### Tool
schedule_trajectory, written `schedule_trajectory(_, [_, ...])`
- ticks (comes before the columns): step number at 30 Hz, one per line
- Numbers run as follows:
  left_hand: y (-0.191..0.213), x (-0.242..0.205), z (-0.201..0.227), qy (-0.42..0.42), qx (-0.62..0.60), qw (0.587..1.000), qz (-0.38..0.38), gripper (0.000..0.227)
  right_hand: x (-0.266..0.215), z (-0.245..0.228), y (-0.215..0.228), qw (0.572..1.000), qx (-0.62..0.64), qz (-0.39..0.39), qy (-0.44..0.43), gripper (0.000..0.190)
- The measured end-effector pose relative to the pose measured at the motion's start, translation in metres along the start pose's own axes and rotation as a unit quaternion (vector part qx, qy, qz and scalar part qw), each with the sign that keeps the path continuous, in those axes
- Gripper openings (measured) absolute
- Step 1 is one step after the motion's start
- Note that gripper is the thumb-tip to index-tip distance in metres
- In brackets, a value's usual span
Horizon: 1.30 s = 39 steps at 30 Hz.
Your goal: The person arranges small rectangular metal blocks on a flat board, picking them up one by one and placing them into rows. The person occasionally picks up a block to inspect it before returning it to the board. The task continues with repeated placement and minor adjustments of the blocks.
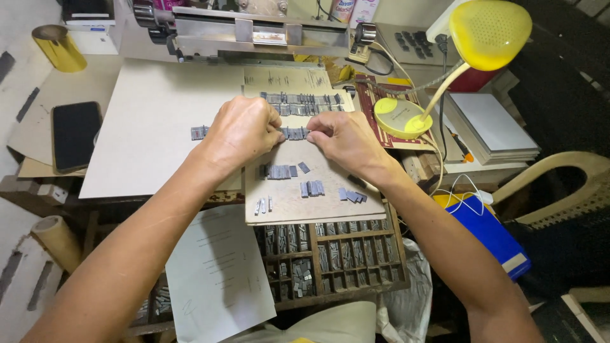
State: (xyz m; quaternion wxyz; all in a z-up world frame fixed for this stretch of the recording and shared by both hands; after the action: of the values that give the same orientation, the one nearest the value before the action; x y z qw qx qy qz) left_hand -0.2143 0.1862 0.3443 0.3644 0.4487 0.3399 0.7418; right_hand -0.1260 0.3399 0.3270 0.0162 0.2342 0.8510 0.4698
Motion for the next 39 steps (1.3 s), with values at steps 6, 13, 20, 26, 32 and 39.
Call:
schedule_trajectory(6, [0.012,0.002,-0.002,0.0,0.005,1.0,0.024,0.019,0.019,-0.007,-0.012,0.999,-0.047,-0.005,0.023,0.015])
schedule_trajectory(13, [0.006,0.007,-0.012,-0.017,0.01,0.999,0.037,0.02,0.015,-0.011,-0.005,0.997,-0.071,0.004,0.032,0.014])
schedule_trajectory(20, [0.0,0.003,-0.022,-0.009,-0.038,0.999,0.034,0.018,-0.034,-0.021,0.047,0.995,-0.082,-0.057,0.003,0.019])
schedule_trajectory(26, [-0.006,0.006,-0.03,-0.014,-0.041,0.998,0.036,0.016,-0.09,-0.033,0.069,0.956,-0.165,-0.179,-0.164,0.025])
schedule_trajectory(32, [-0.002,0.004,-0.027,-0.011,-0.051,0.998,0.031,0.015,-0.081,-0.017,0.067,0.969,-0.103,-0.164,-0.152,0.017])
schedule_trajectory(39, [-0.001,0.003,-0.025,-0.012,-0.054,0.998,0.022,0.013,-0.055,-0.012,0.061,0.993,0.019,-0.088,-0.072,0.017])
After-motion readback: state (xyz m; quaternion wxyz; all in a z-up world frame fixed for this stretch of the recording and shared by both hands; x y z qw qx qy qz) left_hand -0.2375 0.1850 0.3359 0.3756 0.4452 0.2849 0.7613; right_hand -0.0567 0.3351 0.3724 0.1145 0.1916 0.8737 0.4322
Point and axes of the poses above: each hand's wrist, its own x-axis towards the middle knuckle, its own y-axis out of the back of the hand, z = x × y, the point moved 6 cm from there along x, towards the middle knuckle, and after that the axes turned 14 degrees about -y, right-handed, at the moved point
